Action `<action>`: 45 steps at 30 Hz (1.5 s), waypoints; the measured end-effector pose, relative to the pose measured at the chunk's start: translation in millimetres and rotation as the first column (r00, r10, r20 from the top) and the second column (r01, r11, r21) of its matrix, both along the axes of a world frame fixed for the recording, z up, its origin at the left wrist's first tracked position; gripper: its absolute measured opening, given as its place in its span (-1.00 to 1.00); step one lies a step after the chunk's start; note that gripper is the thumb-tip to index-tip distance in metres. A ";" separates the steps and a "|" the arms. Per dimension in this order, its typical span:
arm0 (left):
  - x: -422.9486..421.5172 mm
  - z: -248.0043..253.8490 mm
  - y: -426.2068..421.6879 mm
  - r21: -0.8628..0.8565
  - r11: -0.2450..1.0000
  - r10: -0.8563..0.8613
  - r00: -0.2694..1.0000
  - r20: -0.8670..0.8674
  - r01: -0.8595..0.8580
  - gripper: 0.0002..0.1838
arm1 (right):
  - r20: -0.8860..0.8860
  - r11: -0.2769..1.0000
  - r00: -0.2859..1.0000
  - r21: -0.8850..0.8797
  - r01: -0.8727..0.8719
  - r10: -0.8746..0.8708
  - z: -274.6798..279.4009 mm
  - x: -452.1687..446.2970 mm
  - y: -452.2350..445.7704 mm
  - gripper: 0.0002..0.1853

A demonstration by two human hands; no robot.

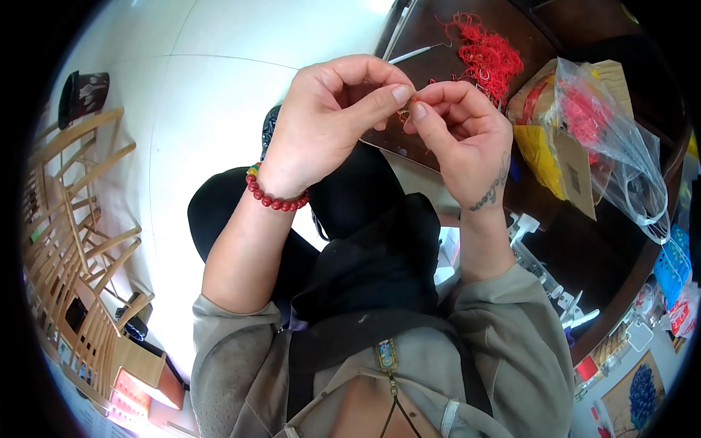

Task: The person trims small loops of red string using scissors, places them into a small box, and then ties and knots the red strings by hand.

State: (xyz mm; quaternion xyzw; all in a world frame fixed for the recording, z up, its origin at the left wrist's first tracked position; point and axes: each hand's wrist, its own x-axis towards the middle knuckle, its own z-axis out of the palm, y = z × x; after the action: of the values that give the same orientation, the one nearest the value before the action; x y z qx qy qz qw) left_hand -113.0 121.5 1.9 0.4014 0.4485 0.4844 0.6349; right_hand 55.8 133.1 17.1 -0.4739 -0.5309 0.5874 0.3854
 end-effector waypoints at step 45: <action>22.7 -21.9 32.7 0.228 0.973 0.127 0.891 -0.437 -0.027 -0.87 | -0.343 0.945 0.882 -0.172 0.279 -0.323 -11.9 27.6 -24.8 -0.92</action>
State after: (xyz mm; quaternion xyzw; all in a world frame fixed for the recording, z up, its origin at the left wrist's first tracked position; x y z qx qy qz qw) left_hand -90.3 154.2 -20.0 0.5505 0.5431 0.4497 0.4470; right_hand 83.3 108.3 5.2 -0.4546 -0.3339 0.6286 0.5354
